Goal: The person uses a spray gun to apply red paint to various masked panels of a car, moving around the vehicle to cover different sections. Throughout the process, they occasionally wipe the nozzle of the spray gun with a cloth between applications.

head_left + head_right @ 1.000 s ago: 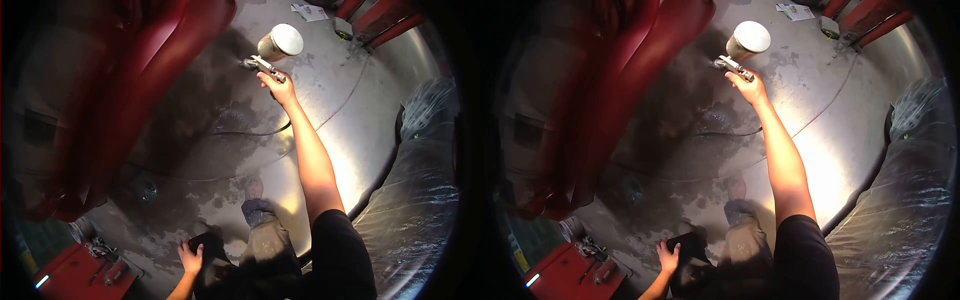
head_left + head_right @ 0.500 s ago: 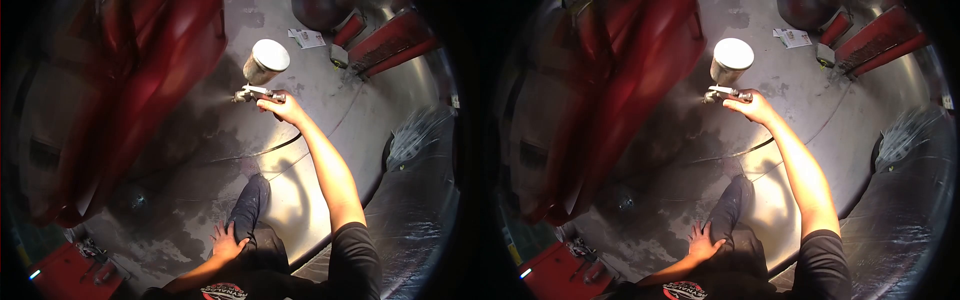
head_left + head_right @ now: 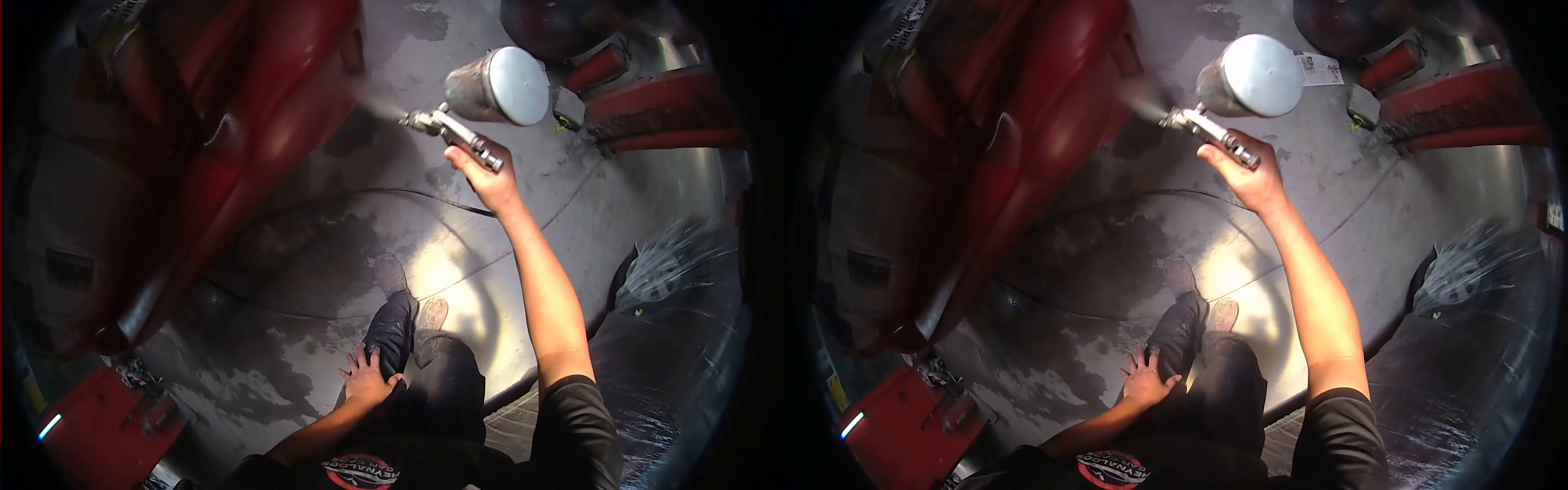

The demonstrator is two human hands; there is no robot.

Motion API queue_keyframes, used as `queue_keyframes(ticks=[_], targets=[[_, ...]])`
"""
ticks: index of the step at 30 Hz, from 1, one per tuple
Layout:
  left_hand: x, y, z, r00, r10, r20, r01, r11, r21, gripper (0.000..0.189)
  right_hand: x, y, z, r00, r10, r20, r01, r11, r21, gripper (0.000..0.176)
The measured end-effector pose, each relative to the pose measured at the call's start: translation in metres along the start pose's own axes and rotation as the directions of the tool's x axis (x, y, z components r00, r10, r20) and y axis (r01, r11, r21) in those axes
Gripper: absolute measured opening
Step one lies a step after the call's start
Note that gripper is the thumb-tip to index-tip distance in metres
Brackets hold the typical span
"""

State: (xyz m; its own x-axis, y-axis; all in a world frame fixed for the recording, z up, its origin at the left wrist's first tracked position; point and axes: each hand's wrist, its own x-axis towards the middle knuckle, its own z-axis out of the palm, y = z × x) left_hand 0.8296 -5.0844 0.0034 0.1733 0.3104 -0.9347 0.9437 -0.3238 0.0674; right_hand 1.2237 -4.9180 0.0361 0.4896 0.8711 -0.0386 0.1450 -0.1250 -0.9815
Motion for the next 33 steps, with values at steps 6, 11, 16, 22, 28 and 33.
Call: queue_keyframes(ticks=[6,11,16,22,28,33], targets=[[0.002,0.025,-0.006,0.996,-0.066,-0.053,0.059,0.99,-0.125,0.095,-0.03,0.007,0.0,0.9,0.08,0.429,-0.107,0.993,0.04,0.03],[-0.005,0.061,-0.007,0.987,-0.15,-0.052,0.132,0.959,-0.252,0.093,0.016,-0.001,-0.036,0.997,0.082,-0.002,-0.082,0.994,0.065,0.024],[-0.005,0.102,-0.004,0.97,-0.237,-0.061,0.204,0.919,-0.339,0.092,0.036,-0.041,-0.065,0.995,0.102,0.003,-0.102,0.991,0.09,0.025],[-0.006,0.129,-0.009,0.938,-0.317,-0.14,0.219,0.854,-0.472,0.087,0.036,-0.121,-0.074,0.799,0.201,0.568,-0.262,0.965,0.028,0.036],[-0.012,0.144,-0.01,0.899,-0.353,-0.258,0.129,0.778,-0.615,0.076,0.102,-0.163,-0.102,0.986,0.05,0.157,-0.053,0.999,0.012,0.031],[-0.021,0.165,-0.03,0.873,-0.356,-0.333,0.049,0.744,-0.666,0.072,0.118,-0.194,-0.102,0.996,-0.01,0.085,0.023,0.989,-0.148,0.032]])
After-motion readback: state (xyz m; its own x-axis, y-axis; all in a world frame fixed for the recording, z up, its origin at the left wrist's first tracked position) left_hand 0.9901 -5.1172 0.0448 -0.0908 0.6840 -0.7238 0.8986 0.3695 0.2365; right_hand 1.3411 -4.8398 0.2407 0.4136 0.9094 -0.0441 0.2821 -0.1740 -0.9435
